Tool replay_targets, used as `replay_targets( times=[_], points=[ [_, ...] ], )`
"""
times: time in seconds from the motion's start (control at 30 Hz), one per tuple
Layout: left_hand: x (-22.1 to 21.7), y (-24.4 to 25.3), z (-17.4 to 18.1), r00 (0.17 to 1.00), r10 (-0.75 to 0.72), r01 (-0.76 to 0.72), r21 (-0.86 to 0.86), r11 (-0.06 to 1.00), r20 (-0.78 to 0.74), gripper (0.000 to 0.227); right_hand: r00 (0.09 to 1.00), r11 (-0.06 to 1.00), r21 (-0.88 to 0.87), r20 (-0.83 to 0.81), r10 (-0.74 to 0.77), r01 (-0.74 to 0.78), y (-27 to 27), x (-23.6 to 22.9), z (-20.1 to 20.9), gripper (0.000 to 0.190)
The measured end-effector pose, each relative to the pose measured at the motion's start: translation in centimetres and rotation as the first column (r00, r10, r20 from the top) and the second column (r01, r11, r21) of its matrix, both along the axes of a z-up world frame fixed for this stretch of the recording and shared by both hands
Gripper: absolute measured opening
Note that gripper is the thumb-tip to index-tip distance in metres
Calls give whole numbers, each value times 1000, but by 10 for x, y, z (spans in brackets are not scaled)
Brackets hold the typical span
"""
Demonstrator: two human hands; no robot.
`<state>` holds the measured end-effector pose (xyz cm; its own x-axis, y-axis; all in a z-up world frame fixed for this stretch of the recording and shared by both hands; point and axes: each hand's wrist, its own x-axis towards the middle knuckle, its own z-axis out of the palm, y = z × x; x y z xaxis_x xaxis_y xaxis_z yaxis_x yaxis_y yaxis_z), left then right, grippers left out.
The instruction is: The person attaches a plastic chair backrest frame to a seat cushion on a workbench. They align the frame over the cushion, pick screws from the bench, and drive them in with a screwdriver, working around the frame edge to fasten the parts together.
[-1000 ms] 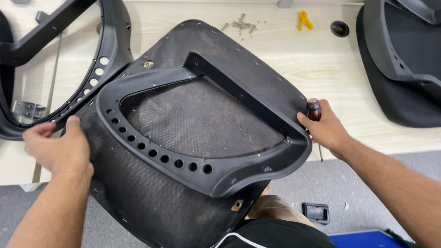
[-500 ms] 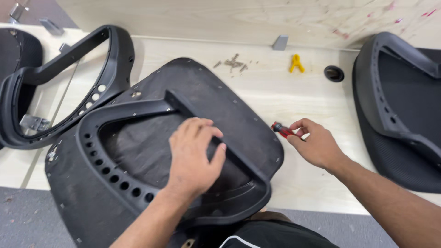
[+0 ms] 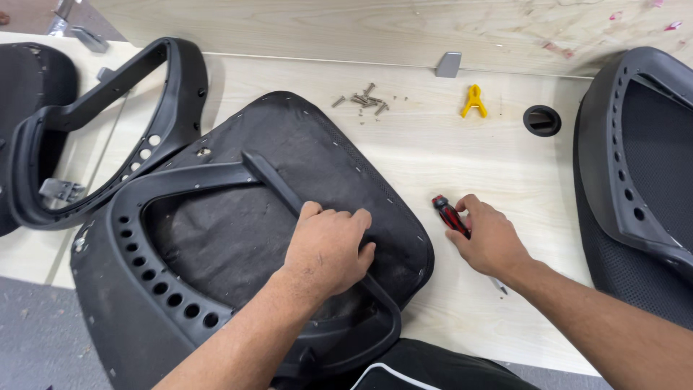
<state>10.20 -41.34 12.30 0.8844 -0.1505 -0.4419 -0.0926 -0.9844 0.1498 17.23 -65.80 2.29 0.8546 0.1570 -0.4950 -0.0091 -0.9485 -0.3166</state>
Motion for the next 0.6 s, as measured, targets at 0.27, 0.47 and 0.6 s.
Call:
replay_targets(
  times=[0.27, 0.47, 0.6],
  points=[
    [54, 15, -15, 987, 29, -25, -28, 999, 156, 35, 939, 970, -1, 254, 234, -242, 13, 63, -9, 53],
    [68, 24, -14, 985, 146, -153, -79, 985, -89, 49, 763, 869, -53, 453, 461, -493, 80, 140, -34, 66],
    [89, 28, -9, 945, 196, -220, -66, 973, -260, 45, 605, 766, -125, 540, 585, -630, 136, 171, -48, 68]
  ],
)
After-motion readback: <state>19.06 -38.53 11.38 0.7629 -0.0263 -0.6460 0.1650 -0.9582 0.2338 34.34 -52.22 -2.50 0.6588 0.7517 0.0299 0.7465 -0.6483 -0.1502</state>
